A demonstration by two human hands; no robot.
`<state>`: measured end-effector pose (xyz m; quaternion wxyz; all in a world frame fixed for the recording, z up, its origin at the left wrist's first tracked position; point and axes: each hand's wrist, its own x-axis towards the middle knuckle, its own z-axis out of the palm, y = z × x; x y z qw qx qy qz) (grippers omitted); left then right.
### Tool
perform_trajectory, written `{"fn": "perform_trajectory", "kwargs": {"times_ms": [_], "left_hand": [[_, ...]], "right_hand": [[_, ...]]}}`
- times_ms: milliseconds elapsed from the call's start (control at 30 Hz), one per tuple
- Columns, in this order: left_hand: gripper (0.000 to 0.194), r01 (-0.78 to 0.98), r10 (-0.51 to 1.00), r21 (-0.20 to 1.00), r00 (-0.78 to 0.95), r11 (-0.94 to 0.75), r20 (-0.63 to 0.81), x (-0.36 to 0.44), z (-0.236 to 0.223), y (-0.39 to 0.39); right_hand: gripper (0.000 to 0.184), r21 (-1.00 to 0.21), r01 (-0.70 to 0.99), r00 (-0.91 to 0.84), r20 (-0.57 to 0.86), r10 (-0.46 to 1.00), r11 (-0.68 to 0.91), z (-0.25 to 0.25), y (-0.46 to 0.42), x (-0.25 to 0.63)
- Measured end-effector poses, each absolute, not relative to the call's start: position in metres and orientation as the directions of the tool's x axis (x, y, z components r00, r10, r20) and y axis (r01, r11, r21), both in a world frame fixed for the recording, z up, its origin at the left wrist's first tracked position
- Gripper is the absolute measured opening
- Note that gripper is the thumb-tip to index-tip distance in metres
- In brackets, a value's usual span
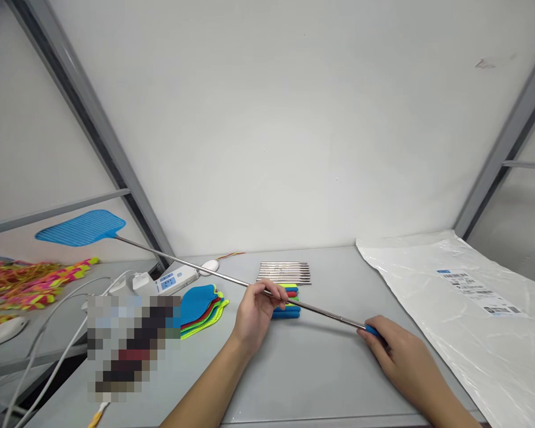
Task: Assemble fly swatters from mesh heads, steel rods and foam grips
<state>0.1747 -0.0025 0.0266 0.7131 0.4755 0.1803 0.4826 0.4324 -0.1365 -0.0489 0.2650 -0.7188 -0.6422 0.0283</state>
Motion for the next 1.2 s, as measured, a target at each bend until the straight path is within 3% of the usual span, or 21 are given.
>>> {"fn": "perform_trajectory", "kwargs": {"times_ms": [433, 633, 733, 833, 933, 1100, 1200], "left_hand": [[0.035, -0.458, 0.781, 0.888, 0.537, -0.047, 0.319, 0.176, 0.03, -0.009], [0.04, -0.441, 0.793, 0.896, 0.528, -0.05, 0.304, 0.176, 0.03, -0.002], [0.043, -0.352, 0.794, 0.933, 0.543, -0.08, 0.272, 0.179, 0.03, -0.006], [0.04, -0.238, 0.743, 0.96, 0.614, -0.147, 0.265, 0.188, 0.03, -0.021], [0.036, -0.242, 0.7, 0.958, 0.657, -0.154, 0.279, 0.196, 0.031, -0.032], [0.038, -0.253, 0.779, 0.948, 0.549, -0.191, 0.304, 0.183, 0.034, -0.02], [0.05, -0.323, 0.871, 0.917, 0.349, -0.235, 0.346, 0.168, 0.035, -0.002]], "right_hand": [[0.03, -0.346, 0.934, 0.182, 0.26, 0.948, -0.085, -0.046, -0.136, 0.429], [0.029, -0.188, 0.978, 0.151, 0.339, 0.929, -0.09, -0.049, -0.131, 0.427], [0.027, -0.117, 0.991, 0.106, 0.396, 0.912, -0.065, -0.049, -0.127, 0.418], [0.028, -0.143, 0.989, 0.082, 0.397, 0.914, -0.027, -0.045, -0.119, 0.397], [0.028, -0.225, 0.974, 0.077, 0.396, 0.915, 0.015, -0.038, -0.109, 0.375], [0.029, -0.21, 0.978, 0.071, 0.398, 0.914, 0.015, -0.034, -0.105, 0.369], [0.029, -0.187, 0.982, 0.098, 0.389, 0.916, -0.025, -0.036, -0.108, 0.375]]}}
